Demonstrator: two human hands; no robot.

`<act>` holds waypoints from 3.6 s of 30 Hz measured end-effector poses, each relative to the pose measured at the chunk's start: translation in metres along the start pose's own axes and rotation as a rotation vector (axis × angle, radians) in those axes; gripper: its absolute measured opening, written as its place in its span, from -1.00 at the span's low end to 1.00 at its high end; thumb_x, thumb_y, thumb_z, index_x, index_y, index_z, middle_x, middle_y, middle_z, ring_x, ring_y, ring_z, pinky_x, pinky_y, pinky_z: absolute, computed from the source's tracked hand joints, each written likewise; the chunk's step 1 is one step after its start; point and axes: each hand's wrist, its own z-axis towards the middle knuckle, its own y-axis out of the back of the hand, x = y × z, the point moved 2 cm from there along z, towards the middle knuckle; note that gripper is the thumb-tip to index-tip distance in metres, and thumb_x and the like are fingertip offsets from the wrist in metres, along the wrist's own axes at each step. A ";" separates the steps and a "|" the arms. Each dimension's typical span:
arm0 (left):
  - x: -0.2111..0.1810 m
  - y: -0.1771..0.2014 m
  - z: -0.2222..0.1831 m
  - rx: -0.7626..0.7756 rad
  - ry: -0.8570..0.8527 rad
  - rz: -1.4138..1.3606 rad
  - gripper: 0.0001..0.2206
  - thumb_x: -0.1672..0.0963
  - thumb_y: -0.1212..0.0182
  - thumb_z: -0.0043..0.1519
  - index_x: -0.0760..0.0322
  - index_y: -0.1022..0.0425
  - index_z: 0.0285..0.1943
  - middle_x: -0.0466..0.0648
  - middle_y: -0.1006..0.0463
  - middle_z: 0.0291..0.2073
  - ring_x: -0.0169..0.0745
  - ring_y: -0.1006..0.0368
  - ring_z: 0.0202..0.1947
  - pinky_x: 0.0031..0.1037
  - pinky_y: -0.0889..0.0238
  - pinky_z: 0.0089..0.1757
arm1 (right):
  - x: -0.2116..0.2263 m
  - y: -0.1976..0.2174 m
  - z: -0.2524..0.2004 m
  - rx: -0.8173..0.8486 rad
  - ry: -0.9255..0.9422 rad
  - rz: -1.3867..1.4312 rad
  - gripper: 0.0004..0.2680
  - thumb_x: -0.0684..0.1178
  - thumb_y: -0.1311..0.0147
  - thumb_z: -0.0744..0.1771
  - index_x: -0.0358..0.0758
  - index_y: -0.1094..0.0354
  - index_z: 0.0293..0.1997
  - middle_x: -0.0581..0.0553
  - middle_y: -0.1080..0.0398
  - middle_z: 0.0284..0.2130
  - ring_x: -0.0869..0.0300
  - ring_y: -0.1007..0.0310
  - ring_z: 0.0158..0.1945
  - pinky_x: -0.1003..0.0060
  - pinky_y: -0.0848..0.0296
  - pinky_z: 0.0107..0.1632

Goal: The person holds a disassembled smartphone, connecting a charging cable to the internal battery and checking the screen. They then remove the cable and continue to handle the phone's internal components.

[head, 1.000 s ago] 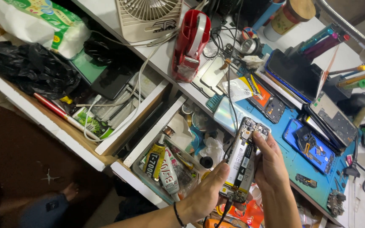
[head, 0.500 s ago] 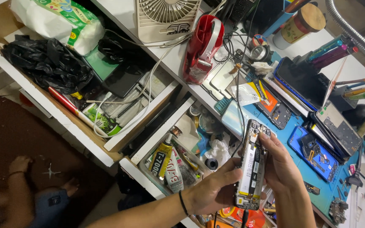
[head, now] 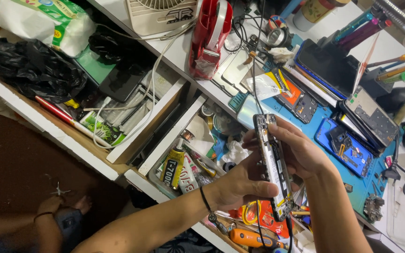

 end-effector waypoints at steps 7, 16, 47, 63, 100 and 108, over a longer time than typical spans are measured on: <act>-0.007 -0.008 0.011 -0.027 -0.087 0.255 -0.11 0.06 -0.50 0.01 0.16 -0.02 0.52 0.13 -0.45 0.22 -0.03 -0.53 0.04 -0.28 -0.45 0.04 | 0.007 0.005 0.007 0.039 -0.123 0.021 -0.74 0.02 0.00 0.34 -0.42 -0.26 -0.01 -0.50 -0.51 -0.01 -0.19 -0.58 -0.02 -0.08 -0.63 -0.14; -0.013 -0.023 0.031 -0.022 -0.308 0.227 -0.41 0.20 -0.48 0.13 0.20 -0.21 0.29 -0.02 -0.53 0.06 -0.21 -0.53 0.05 -0.41 -0.46 0.12 | 0.012 0.011 -0.002 -0.092 -0.077 -0.030 -0.30 0.37 0.07 0.17 -0.13 0.03 0.44 -0.51 -0.40 0.11 -0.27 -0.48 0.07 -0.20 -0.53 0.03; -0.029 -0.074 0.123 -0.110 -0.605 0.108 -0.60 0.07 -0.59 0.07 0.27 -0.59 0.04 -0.01 -0.57 0.03 -0.17 -0.54 -0.17 -0.17 -0.62 -0.27 | -0.034 0.156 -0.121 -0.604 0.702 -0.684 -0.85 0.09 0.10 0.61 -0.10 -0.25 0.26 -0.03 -0.29 0.30 0.05 -0.40 0.42 0.08 -0.48 0.61; -0.069 -0.145 0.091 -0.245 -0.280 0.253 -0.25 -0.03 -0.35 -0.24 0.22 -0.33 0.22 0.06 -0.43 0.21 -0.13 -0.44 0.14 -0.24 -0.54 -0.26 | -0.016 0.111 -0.127 -0.652 0.858 -0.519 -0.78 -0.11 0.00 0.50 -0.26 -0.26 0.33 -0.16 -0.39 0.16 0.09 -0.42 0.32 0.17 -0.43 0.59; -0.054 -0.096 0.062 -0.054 -0.125 0.217 -0.52 0.16 -0.39 0.19 0.12 -0.27 0.26 0.09 -0.49 0.19 0.35 -0.56 0.08 -0.56 -0.37 -0.36 | -0.008 0.037 -0.122 -0.844 1.481 -1.135 -0.75 0.09 -0.23 0.27 -0.37 -0.48 -0.25 -0.24 -0.48 -0.39 0.06 -0.40 -0.37 0.17 -0.32 -0.25; -0.066 -0.148 0.079 -0.204 -0.231 0.491 -0.61 -0.08 -0.44 -0.20 0.03 -0.39 -0.34 -0.34 -0.45 -0.36 -0.44 -0.50 -0.25 -0.40 -0.46 -0.34 | 0.004 0.044 -0.131 -0.980 1.355 -1.065 -0.77 -0.05 -0.28 0.40 -0.50 -0.36 -0.16 -0.47 -0.41 -0.25 -0.14 -0.38 -0.23 -0.09 -0.32 0.05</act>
